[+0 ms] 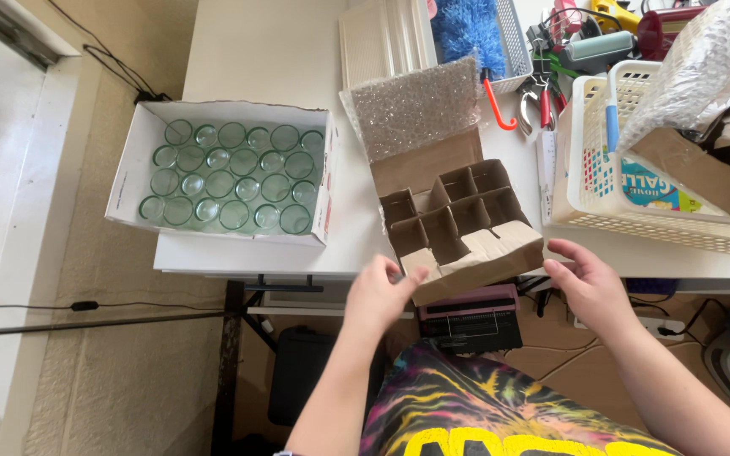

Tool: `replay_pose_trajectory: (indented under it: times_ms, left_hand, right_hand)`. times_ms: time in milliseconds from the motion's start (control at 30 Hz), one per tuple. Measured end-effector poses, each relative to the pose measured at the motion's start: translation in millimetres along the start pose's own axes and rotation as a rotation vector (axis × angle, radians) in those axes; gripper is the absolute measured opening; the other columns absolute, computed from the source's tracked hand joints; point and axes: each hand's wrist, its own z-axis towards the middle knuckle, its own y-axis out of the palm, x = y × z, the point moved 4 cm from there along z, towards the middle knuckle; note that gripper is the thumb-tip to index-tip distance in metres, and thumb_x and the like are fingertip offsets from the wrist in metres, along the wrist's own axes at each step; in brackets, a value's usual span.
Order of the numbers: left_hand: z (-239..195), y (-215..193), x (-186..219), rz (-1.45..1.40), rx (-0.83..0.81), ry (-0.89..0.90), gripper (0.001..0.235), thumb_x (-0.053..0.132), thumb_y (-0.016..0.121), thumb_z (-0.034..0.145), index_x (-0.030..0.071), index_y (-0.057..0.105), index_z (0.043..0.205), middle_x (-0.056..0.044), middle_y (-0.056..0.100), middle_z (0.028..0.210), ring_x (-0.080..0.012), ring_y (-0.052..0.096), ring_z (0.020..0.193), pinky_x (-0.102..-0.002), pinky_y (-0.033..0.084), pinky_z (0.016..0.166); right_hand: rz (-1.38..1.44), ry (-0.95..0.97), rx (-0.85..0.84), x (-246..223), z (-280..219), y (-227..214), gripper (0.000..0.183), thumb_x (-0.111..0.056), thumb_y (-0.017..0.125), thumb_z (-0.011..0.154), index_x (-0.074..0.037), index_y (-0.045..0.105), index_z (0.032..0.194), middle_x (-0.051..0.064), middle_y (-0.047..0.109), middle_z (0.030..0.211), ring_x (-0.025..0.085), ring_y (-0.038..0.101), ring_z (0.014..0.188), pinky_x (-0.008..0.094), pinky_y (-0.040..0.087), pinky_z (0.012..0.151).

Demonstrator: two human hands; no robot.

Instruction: The person unfolds a cardboard divider and places glass jars into its sections one by one, then folds the divider closed and staples the package shut.

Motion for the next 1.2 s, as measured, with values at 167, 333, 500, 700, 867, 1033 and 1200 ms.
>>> replay_pose_trajectory:
  times_ms: [167,333,500,700,867,1033,1200]
  left_hand:
    - [-6,31,-18,-0.348,0.199,0.232,0.020,0.028,0.066,0.074,0.013,0.057,0.083,0.001,0.062,0.082,-0.0146,0.052,0.072,-0.030,0.042,0.064]
    - [-14,33,-18,-0.645,0.120,0.184,0.028,0.031,0.064,0.077,0.012,0.060,0.097,0.001,0.069,0.091,-0.0112,0.063,0.080,-0.026,0.048,0.075]
    - [1,50,-36,-0.868,0.174,0.435,0.020,0.008,0.062,0.082,0.010,0.063,0.102,0.001,0.066,0.096,-0.0114,0.058,0.092,-0.025,0.046,0.086]
    - [-6,70,-48,-0.229,0.656,1.055,0.013,0.013,0.064,0.079,0.019,0.057,0.071,0.009,0.065,0.086,-0.0179,0.061,0.083,-0.031,0.048,0.071]
    - [-23,73,-51,-0.013,0.833,1.131,0.010,0.013,0.065,0.076,0.018,0.057,0.075,0.004,0.064,0.088,-0.0202,0.062,0.080,-0.032,0.048,0.064]
    - [-15,78,-61,0.174,0.471,0.908,0.036,0.041,0.062,0.073,0.022,0.057,0.103,0.000,0.060,0.111,-0.0254,0.052,0.110,-0.044,0.036,0.091]
    - [-45,54,-36,-0.043,-0.055,0.621,0.088,0.075,0.052,0.064,0.019,0.045,0.131,-0.013,0.055,0.127,-0.0357,0.031,0.133,-0.058,0.007,0.110]
  right_hand:
    - [0.159,0.005,-0.043,-13,8,14,0.045,-0.012,0.063,0.082,-0.006,0.056,0.126,0.004,0.062,0.103,0.013,0.056,0.083,0.028,0.050,0.072]
    - [0.301,-0.024,-0.102,3,15,23,0.033,-0.007,0.064,0.082,-0.003,0.061,0.115,0.006,0.061,0.088,0.012,0.053,0.077,0.025,0.046,0.068]
    - [0.478,-0.181,-0.173,33,24,37,0.030,0.008,0.064,0.076,-0.001,0.061,0.105,0.010,0.066,0.094,0.015,0.060,0.086,0.026,0.049,0.084]
    - [0.633,-0.353,-0.157,53,17,39,0.051,0.013,0.065,0.071,0.000,0.056,0.121,0.017,0.063,0.098,0.021,0.059,0.098,0.038,0.049,0.085]
    - [0.203,-0.760,0.007,40,3,28,0.016,0.003,0.075,0.069,-0.003,0.062,0.077,0.005,0.065,0.084,0.018,0.065,0.096,0.030,0.050,0.085]
    - [-0.204,-1.051,0.154,60,2,37,0.019,0.001,0.071,0.065,-0.014,0.059,0.067,-0.007,0.065,0.079,0.014,0.065,0.080,0.024,0.052,0.073]
    - [-0.230,-1.146,0.201,51,-11,34,0.021,0.005,0.065,0.066,-0.013,0.054,0.066,-0.004,0.064,0.079,0.019,0.064,0.071,0.028,0.053,0.064]
